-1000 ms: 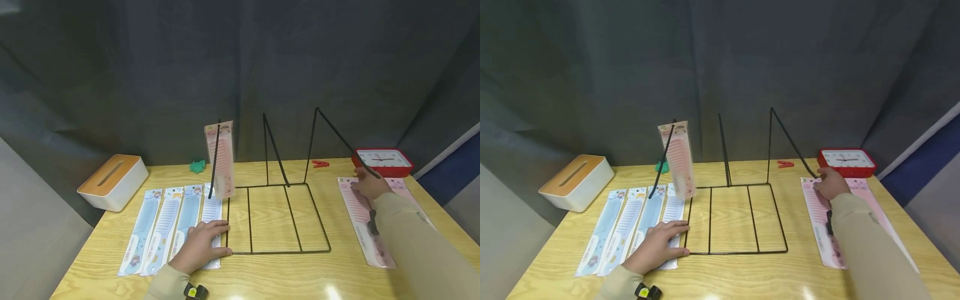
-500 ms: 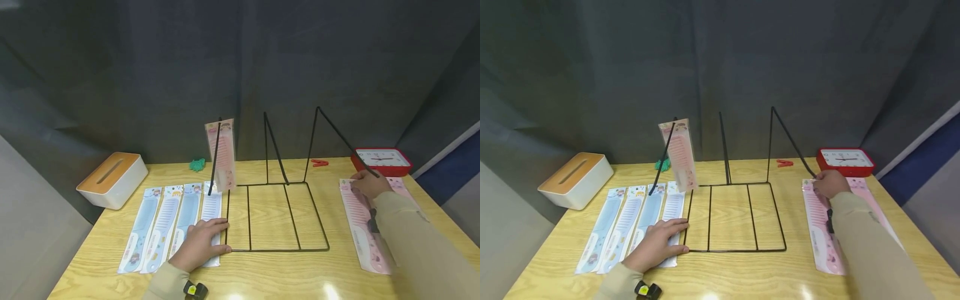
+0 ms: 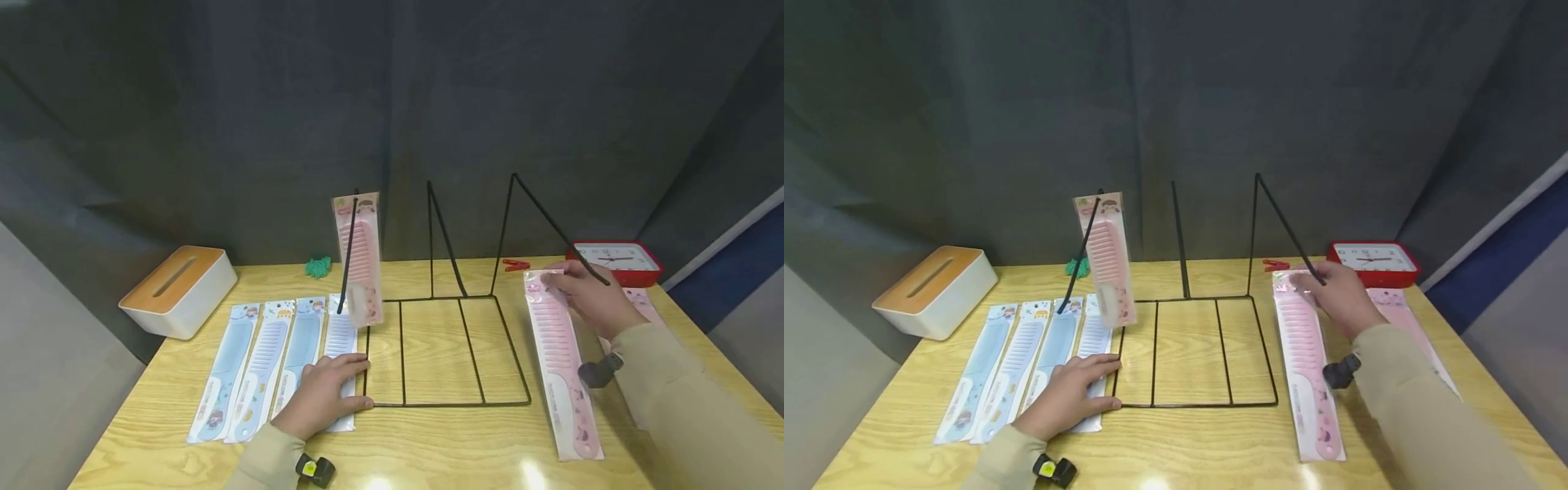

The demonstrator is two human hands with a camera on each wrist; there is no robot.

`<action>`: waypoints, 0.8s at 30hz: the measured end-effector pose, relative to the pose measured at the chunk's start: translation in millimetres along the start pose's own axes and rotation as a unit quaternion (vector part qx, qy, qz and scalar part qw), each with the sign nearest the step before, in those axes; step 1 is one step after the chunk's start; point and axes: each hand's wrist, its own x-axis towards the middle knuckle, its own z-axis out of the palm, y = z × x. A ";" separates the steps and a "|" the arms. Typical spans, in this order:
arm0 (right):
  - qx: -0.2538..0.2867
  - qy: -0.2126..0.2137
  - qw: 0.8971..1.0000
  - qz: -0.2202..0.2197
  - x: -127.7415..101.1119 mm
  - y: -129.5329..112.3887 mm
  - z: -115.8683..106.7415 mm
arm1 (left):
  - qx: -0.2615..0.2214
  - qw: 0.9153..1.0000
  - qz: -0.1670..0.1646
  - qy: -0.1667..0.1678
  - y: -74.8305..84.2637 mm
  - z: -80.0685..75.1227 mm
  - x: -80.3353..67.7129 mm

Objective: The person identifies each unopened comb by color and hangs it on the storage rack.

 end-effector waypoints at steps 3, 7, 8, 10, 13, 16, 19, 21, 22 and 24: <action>0.123 -0.030 0.991 -0.045 -20.4 -18.0 23.9 | 0.000 1.000 0.002 0.000 0.4 0.4 0.1; 0.214 -0.066 0.965 -0.139 -51.7 -40.5 68.8 | 0.000 1.000 -0.001 -0.002 1.4 -0.7 0.1; 0.228 -0.080 0.957 -0.158 -60.3 -45.9 80.9 | -0.001 1.000 -0.001 -0.004 1.8 -1.0 0.5; 0.249 -0.113 0.942 -0.193 -75.8 -56.3 105.9 | -0.003 1.000 -0.003 -0.005 2.2 -2.0 1.3; 0.286 -0.178 0.913 -0.232 -95.6 -71.7 141.3 | -0.001 1.000 -0.004 -0.008 1.2 -2.0 2.5; 0.292 -0.210 0.892 -0.276 -114.4 -87.8 171.9 | 0.003 1.000 -0.001 -0.005 0.1 -1.5 3.4; 0.252 -0.187 0.892 -0.324 -131.6 -105.5 196.2 | 0.002 1.000 0.000 0.008 -0.1 -1.8 2.5; 0.225 -0.166 0.897 -0.343 -139.5 -116.6 208.5 | -0.006 1.000 -0.003 0.025 0.7 -2.6 1.6; 0.213 -0.158 0.901 -0.344 -141.8 -122.2 213.6 | -0.006 0.999 -0.005 0.035 1.2 -2.6 1.4; 0.205 -0.149 0.907 -0.336 -142.4 -131.9 223.0 | -0.009 0.998 -0.010 0.055 2.2 -2.5 1.3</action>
